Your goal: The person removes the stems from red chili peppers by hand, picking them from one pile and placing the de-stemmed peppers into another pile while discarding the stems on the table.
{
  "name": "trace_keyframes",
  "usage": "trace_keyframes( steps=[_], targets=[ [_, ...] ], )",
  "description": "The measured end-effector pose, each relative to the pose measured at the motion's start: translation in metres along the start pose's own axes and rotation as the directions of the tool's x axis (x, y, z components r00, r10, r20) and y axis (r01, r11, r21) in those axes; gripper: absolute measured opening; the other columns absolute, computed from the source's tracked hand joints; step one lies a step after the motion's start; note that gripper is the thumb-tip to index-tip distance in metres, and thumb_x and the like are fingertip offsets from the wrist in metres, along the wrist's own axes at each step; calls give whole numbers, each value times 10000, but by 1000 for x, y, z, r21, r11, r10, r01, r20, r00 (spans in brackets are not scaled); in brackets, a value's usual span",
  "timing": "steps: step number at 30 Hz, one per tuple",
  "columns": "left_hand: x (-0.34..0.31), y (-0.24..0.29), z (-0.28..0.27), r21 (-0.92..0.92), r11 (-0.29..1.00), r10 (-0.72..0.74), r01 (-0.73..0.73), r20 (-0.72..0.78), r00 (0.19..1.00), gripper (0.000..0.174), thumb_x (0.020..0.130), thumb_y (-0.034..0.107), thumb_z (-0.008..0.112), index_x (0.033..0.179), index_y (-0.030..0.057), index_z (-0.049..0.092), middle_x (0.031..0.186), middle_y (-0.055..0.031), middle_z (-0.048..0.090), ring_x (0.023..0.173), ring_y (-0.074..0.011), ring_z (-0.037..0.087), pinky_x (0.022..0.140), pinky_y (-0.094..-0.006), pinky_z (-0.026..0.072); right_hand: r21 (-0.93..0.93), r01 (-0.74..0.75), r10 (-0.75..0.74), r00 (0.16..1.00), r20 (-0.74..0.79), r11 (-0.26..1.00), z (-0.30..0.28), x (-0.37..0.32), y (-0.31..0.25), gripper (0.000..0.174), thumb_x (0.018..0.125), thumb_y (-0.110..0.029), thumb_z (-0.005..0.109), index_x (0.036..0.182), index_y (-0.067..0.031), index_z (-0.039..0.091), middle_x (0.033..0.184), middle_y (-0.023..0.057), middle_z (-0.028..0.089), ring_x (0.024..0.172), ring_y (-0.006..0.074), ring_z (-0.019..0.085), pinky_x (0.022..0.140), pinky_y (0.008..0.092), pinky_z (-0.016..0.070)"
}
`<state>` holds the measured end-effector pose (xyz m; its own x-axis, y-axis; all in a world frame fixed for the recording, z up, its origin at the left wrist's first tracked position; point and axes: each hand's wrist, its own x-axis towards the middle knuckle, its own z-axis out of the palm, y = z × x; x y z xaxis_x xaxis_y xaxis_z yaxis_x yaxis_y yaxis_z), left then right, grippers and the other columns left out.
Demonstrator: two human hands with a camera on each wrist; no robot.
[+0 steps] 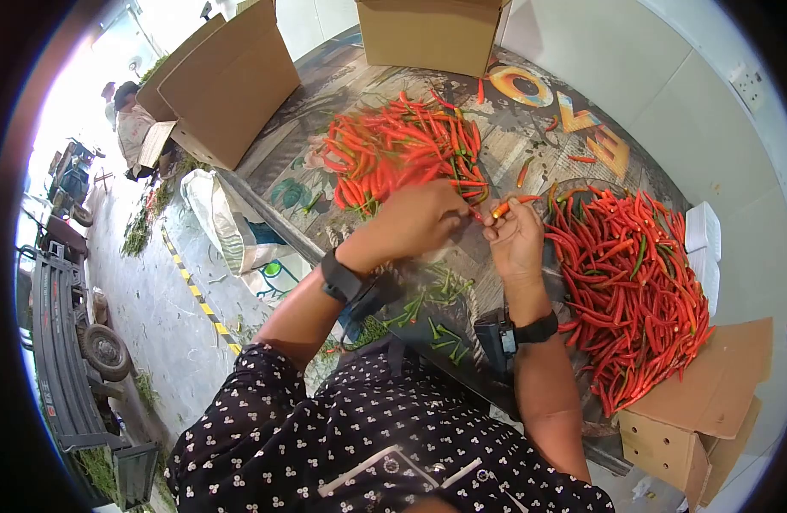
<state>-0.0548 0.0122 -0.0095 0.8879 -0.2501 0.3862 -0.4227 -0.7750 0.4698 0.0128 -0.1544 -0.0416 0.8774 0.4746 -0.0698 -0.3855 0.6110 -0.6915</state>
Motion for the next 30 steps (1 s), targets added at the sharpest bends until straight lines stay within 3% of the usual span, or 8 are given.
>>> trace_keyframes(
  steps=[2, 4, 8, 10, 13, 16, 28, 30],
  targets=[
    [10, -3, 6, 168, 986, 36, -19, -99, 994, 194, 684, 107, 600, 868, 54, 630, 858, -109, 564, 711, -316, 582, 636, -399, 464, -25, 11, -11, 1000, 26, 1000, -6, 3, 0, 163, 890, -208, 489, 801, -72, 473, 745, 65, 516, 625, 143, 482, 464, 233, 329],
    [16, -4, 9, 324, 944, -88, 65, 57, 994, 334, 701, 139, 621, 1035, 125, 610, 1142, -58, 542, 904, -272, 598, 720, -381, 501, -47, 21, -19, 999, 48, 999, -7, 3, 0, 175, 896, -214, 485, 794, -73, 467, 728, 63, 506, 600, 141, 481, 434, 217, 312],
    [20, -12, 19, 365, 928, -118, 76, 95, 989, 338, 711, 149, 615, 1048, 128, 609, 1152, -65, 534, 917, -273, 596, 716, -377, 504, -67, 43, -40, 999, 35, 997, -7, 3, 3, 199, 917, -225, 475, 795, -68, 467, 658, 51, 480, 491, 129, 454, 390, 207, 298],
    [17, -11, 19, 310, 951, 19, 11, -95, 995, 164, 676, 118, 600, 828, 60, 623, 858, -121, 536, 673, -326, 581, 587, -417, 471, -88, 50, -48, 998, 26, 995, -5, 2, 4, 205, 922, -226, 472, 793, -66, 467, 639, 47, 475, 465, 124, 445, 388, 212, 305],
    [9, -8, 8, 242, 962, -81, 128, -197, 977, 138, 691, 120, 594, 804, 44, 610, 805, -139, 560, 691, -344, 576, 594, -428, 462, -108, 33, -31, 999, 17, 994, 1, -1, 4, 185, 915, -197, 491, 787, -66, 472, 626, 42, 475, 451, 122, 446, 391, 211, 310],
    [3, 6, -5, 101, 955, -270, 280, -97, 958, 122, 759, 119, 576, 850, 48, 613, 827, -135, 605, 761, -309, 595, 635, -376, 469, -155, 9, 0, 998, 56, 988, 6, -3, 4, 162, 902, -170, 518, 786, -62, 480, 639, 38, 491, 463, 119, 457, 392, 211, 309],
    [-16, 26, -8, -276, 925, -320, 260, -198, 927, 81, 788, 81, 601, 816, 6, 592, 696, -106, 576, 622, -180, 554, 587, -297, 430, -292, -91, 88, 996, -23, 952, 8, -3, 6, 160, 837, -167, 619, 848, -26, 545, 599, 18, 497, 424, 81, 426, 367, 198, 268],
    [-17, 25, -5, -295, 916, -336, 271, -195, 922, 95, 774, 105, 603, 790, 13, 583, 700, -128, 575, 636, -243, 562, 582, -333, 431, -308, -67, 59, 998, -38, 949, 10, -3, 6, 158, 830, -168, 630, 835, -35, 545, 615, 14, 503, 441, 71, 434, 371, 192, 265]
  ],
)
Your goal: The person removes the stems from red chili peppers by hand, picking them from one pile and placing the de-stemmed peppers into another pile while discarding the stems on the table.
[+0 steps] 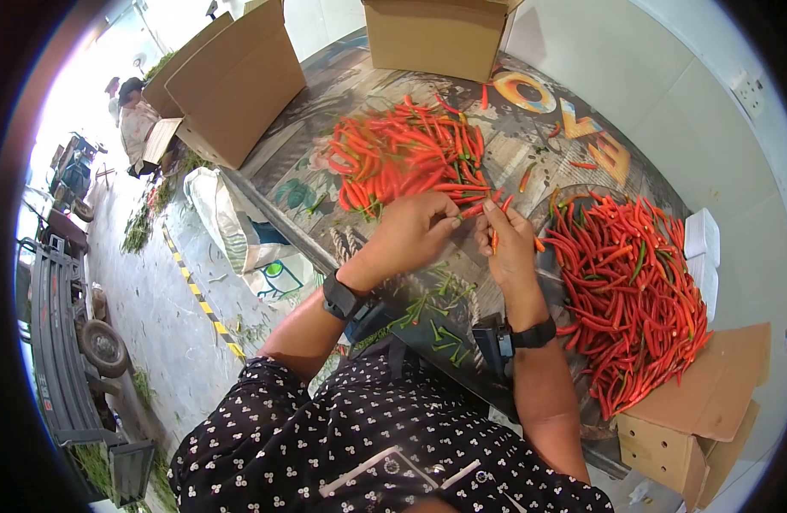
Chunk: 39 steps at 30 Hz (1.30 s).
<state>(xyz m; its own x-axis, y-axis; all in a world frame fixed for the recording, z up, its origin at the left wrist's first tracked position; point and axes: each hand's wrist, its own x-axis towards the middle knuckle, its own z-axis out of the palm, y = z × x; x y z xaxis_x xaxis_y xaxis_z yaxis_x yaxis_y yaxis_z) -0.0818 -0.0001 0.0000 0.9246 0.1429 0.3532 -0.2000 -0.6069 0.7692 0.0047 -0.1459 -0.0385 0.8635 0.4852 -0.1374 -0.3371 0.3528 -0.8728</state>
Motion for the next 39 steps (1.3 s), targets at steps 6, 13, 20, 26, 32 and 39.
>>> trace_keyframes(
  steps=[6, 13, 20, 26, 32, 39],
  targets=[
    [-5, 1, 1, -34, 992, -122, 121, -11, 993, 120, 761, 130, 610, 750, 15, 578, 671, -156, 574, 623, -301, 571, 564, -369, 427, 56, 98, -102, 992, 79, 994, 4, -4, 3, 101, 846, -115, 609, 844, -33, 550, 690, 24, 539, 490, 62, 440, 409, 188, 295],
    [-8, -10, 1, -15, 977, -215, 214, -15, 977, 99, 783, 92, 593, 765, -5, 584, 654, -88, 595, 586, -146, 552, 553, -298, 428, -307, 310, -291, 951, 107, 900, 19, -14, -2, 75, 836, -69, 595, 856, -23, 540, 653, 4, 516, 491, 39, 398, 439, 183, 291],
    [-16, 0, -25, 54, 996, -92, 76, 413, 906, 87, 766, 92, 605, 756, 5, 600, 646, -83, 571, 602, -155, 553, 585, -299, 438, 62, 106, -113, 985, 129, 992, 3, -5, 2, 109, 885, -149, 492, 861, -46, 519, 665, 24, 511, 500, 74, 406, 435, 202, 285],
    [-3, -12, -25, 175, 982, 53, -69, 95, 994, 112, 760, 134, 613, 812, 37, 634, 737, -115, 589, 680, -240, 587, 607, -330, 452, 285, -11, -37, 986, 164, 958, -6, 2, 9, 142, 876, -201, 444, 832, -73, 484, 721, 55, 506, 601, 132, 463, 462, 223, 316],
    [20, -24, -12, 555, 828, 90, -80, 10, 996, 163, 763, 146, 580, 907, 78, 615, 831, -122, 566, 742, -315, 590, 623, -412, 470, 322, -68, 7, 982, 187, 944, -5, 1, 7, 140, 869, -224, 445, 829, -93, 470, 754, 51, 506, 676, 165, 503, 479, 232, 331],
    [23, -17, -1, 684, 730, -26, -6, 36, 999, 139, 712, 72, 556, 841, 29, 583, 902, -132, 558, 784, -333, 592, 621, -441, 481, 344, -103, 46, 984, 170, 933, -7, 2, 7, 131, 881, -188, 504, 832, -66, 498, 692, 62, 531, 581, 188, 538, 417, 256, 340]
  ],
)
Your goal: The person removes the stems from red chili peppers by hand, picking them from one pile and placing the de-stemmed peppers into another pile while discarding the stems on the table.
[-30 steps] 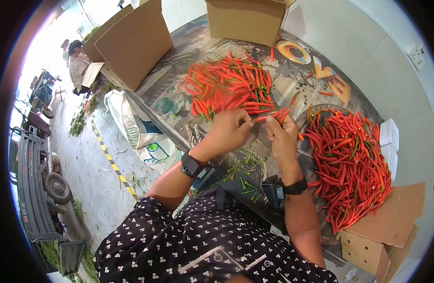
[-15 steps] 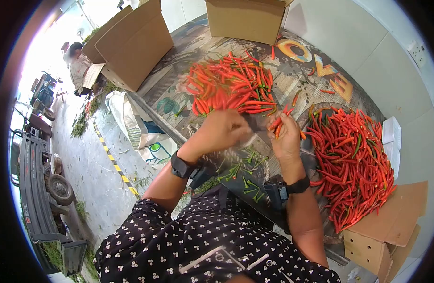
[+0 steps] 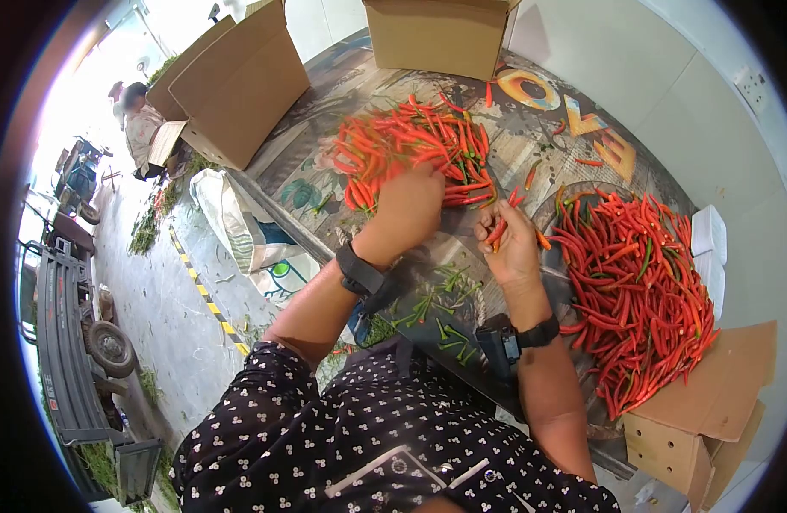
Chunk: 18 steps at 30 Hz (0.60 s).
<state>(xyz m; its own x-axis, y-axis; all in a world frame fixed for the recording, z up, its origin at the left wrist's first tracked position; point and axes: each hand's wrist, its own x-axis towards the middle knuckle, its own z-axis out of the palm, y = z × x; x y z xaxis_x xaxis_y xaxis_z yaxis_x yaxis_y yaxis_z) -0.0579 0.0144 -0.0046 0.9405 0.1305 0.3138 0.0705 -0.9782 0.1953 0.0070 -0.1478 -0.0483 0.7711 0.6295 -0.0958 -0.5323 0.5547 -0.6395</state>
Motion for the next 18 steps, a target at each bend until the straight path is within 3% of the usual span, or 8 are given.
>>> trace_keyframes(
  steps=[2, 4, 7, 14, 18],
  targets=[
    [-5, -2, 3, -10, 1000, 2, -2, -5, 1000, 149, 708, 82, 569, 844, 20, 577, 911, -134, 556, 783, -330, 593, 620, -440, 483, -43, -4, 4, 1000, -17, 999, 4, -2, 0, 141, 884, -202, 510, 818, -79, 491, 689, 53, 521, 574, 172, 524, 417, 244, 337],
    [-12, -6, 6, -121, 992, 22, -32, -77, 997, 167, 730, 169, 591, 832, 37, 581, 827, -138, 554, 751, -347, 575, 641, -432, 463, -86, -9, 6, 999, -34, 996, 8, -3, -1, 153, 888, -216, 515, 805, -91, 485, 687, 43, 511, 566, 156, 510, 418, 232, 333],
    [-17, -9, 5, -238, 971, -8, 2, -23, 1000, 150, 740, 159, 589, 794, 19, 584, 792, -166, 553, 756, -350, 565, 651, -428, 446, -125, -16, 14, 1000, -17, 992, 9, -4, -1, 154, 886, -200, 521, 801, -76, 484, 689, 49, 514, 564, 155, 515, 416, 233, 342],
    [-24, 5, -9, -385, 923, -35, 5, -71, 997, 143, 819, 137, 537, 783, 2, 566, 757, -180, 539, 755, -364, 539, 656, -427, 426, -220, -21, 18, 1000, -15, 975, 12, -5, 1, 124, 893, -172, 524, 867, -51, 525, 689, 46, 521, 534, 138, 506, 412, 221, 342],
    [-28, 13, -11, -501, 855, 119, -137, -68, 991, 160, 837, 146, 508, 807, -2, 561, 766, -193, 544, 753, -383, 534, 661, -443, 423, -151, -18, 10, 999, -50, 988, 10, -4, 2, 120, 886, -159, 547, 903, -41, 561, 670, 39, 520, 504, 120, 489, 397, 201, 330]
  ],
)
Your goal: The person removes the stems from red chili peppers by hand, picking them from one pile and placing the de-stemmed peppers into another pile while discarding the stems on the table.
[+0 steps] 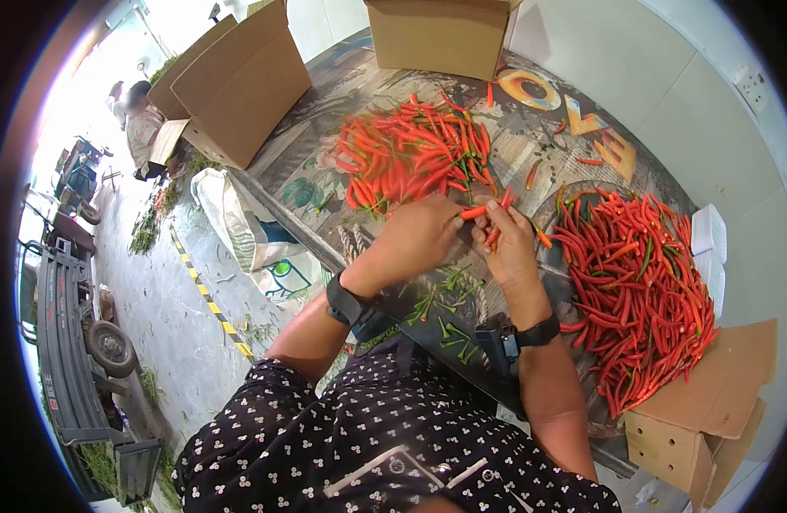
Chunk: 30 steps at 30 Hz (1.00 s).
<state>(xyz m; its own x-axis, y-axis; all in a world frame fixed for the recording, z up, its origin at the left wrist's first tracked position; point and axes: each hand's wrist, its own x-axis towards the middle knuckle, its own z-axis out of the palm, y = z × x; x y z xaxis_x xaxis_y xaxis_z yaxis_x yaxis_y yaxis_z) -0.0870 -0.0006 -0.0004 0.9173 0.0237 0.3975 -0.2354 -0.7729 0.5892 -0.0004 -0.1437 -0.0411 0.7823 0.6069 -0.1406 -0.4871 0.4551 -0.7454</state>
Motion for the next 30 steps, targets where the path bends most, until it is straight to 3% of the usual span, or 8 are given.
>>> trace_keyframes(
  steps=[2, 7, 13, 19, 21, 22, 24, 30],
  targets=[
    [-1, 0, 1, -34, 999, 42, -41, 15, 999, 180, 831, 164, 505, 803, -1, 570, 781, -202, 558, 755, -389, 545, 659, -455, 429, 24, 15, -15, 1000, -12, 1000, -1, 0, 1, 114, 883, -152, 552, 901, -40, 564, 667, 38, 521, 497, 116, 485, 393, 198, 327],
    [-4, -4, 4, -25, 997, -67, 70, 98, 993, 140, 838, 111, 498, 795, -15, 542, 752, -216, 539, 725, -396, 533, 627, -427, 427, 46, 30, -27, 998, -50, 998, 0, -1, 1, 163, 822, -128, 632, 916, -48, 526, 653, 33, 502, 498, 119, 486, 391, 204, 299],
    [-4, -4, 4, 22, 995, -95, 93, 52, 994, 173, 823, 127, 491, 723, -5, 547, 674, -208, 532, 661, -392, 538, 583, -444, 419, -16, 125, -126, 991, -43, 992, 3, -1, 3, 159, 826, -107, 625, 921, -38, 518, 631, 28, 500, 474, 107, 465, 396, 209, 293],
    [-4, -6, 7, 116, 982, -146, 146, -4, 989, 215, 813, 179, 476, 698, 17, 559, 643, -201, 536, 620, -392, 533, 556, -450, 418, -222, 238, -240, 971, 15, 946, 9, -7, 2, 118, 864, -109, 577, 922, -18, 529, 659, 30, 521, 495, 95, 480, 419, 210, 316],
    [-4, -7, 6, 101, 978, -182, 182, -7, 983, 220, 809, 181, 473, 689, 18, 561, 635, -200, 535, 612, -390, 533, 551, -449, 417, -481, 336, -310, 941, 135, 810, 12, -8, 1, 121, 864, -110, 578, 921, -17, 527, 662, 31, 526, 501, 91, 471, 422, 212, 313],
    [-3, -7, 5, 87, 972, -216, 216, -8, 976, 225, 805, 182, 471, 680, 19, 563, 627, -199, 535, 603, -388, 532, 546, -449, 417, -481, 336, -311, 941, 134, 810, 11, -8, 1, 121, 864, -110, 578, 921, -17, 527, 662, 31, 526, 501, 91, 471, 422, 212, 313],
    [-2, -6, 3, 81, 974, -212, 210, 15, 977, 221, 796, 183, 477, 680, 18, 567, 621, -200, 532, 595, -387, 530, 544, -446, 417, -316, 257, -255, 966, 48, 913, 9, -8, 3, 110, 868, -115, 575, 899, -23, 524, 653, 34, 518, 491, 91, 448, 419, 221, 313],
    [-4, -4, -13, 47, 993, -115, 107, 203, 973, 162, 740, 177, 557, 727, 20, 596, 678, -166, 562, 660, -343, 565, 588, -409, 437, 121, 285, -250, 938, -240, 951, -11, 4, -11, 211, 884, -222, 548, 749, -78, 476, 615, 13, 456, 474, 103, 415, 423, 225, 298]
  ],
)
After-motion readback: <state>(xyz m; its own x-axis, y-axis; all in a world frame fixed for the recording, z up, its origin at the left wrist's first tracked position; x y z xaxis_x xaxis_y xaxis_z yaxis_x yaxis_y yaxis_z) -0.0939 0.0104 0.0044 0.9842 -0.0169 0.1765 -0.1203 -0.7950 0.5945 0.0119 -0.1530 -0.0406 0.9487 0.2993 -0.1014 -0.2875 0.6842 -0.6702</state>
